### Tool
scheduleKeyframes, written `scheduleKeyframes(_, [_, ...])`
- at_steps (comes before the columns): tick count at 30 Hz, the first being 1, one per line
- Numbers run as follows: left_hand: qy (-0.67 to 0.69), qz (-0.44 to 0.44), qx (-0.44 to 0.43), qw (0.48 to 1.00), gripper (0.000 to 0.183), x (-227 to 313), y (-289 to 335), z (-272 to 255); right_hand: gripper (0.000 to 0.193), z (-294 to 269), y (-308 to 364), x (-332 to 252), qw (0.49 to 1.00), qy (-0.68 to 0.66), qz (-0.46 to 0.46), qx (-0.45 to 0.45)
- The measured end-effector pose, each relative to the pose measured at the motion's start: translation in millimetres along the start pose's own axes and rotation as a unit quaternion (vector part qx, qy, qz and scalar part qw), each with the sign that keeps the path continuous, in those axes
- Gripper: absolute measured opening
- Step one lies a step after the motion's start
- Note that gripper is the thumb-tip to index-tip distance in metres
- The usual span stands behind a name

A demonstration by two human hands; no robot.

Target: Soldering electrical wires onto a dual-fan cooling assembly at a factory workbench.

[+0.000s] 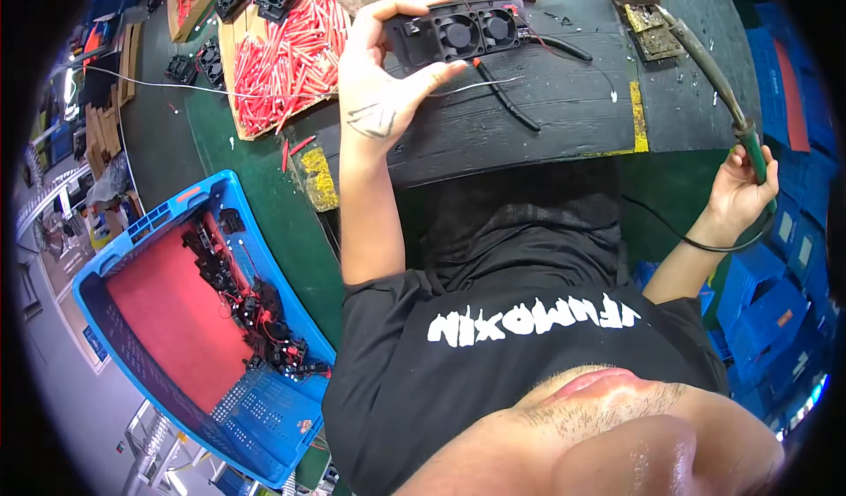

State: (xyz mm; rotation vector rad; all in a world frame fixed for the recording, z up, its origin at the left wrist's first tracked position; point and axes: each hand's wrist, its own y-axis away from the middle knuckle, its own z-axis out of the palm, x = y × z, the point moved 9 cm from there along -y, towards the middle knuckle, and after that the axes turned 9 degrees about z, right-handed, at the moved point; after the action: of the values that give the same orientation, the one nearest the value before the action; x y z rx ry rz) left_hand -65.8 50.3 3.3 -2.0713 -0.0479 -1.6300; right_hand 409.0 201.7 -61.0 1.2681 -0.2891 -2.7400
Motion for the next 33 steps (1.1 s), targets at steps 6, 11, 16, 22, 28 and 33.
scheduleKeyframes(6, [-0.31, 0.052, -0.052, 0.948, 0.054, 17, 2, 7, 0.03, 21, 2, 7, 1.0, 0.001, 0.005, -0.025])
scheduleKeyframes(11, [-0.474, 0.186, -0.057, 0.859, 0.045, 50, -7, 26, 0.031, 20, 4, 11, 1.0, -0.004, 0.014, -0.022])
scheduleKeyframes(16, [-0.379, 0.417, -0.162, 0.81, 0.035, 80, -27, 73, 0.031, 13, -2, 11, 0.999, -0.001, 0.013, -0.035])
scheduleKeyframes(22, [-0.255, 0.259, -0.1, 0.926, 0.023, 62, -40, 63, 0.031, -12, -8, -2, 1.0, -0.017, 0.012, -0.021])
scheduleKeyframes(28, [-0.359, 0.072, -0.012, 0.93, 0.011, 24, -48, 30, 0.029, -2, -12, 5, 1.0, 0.015, 0.007, -0.005])
scheduleKeyframes(33, [-0.321, 0.111, 0.054, 0.939, 0.014, 17, -48, 19, 0.031, 14, -10, 7, 0.999, 0.001, 0.008, -0.036])
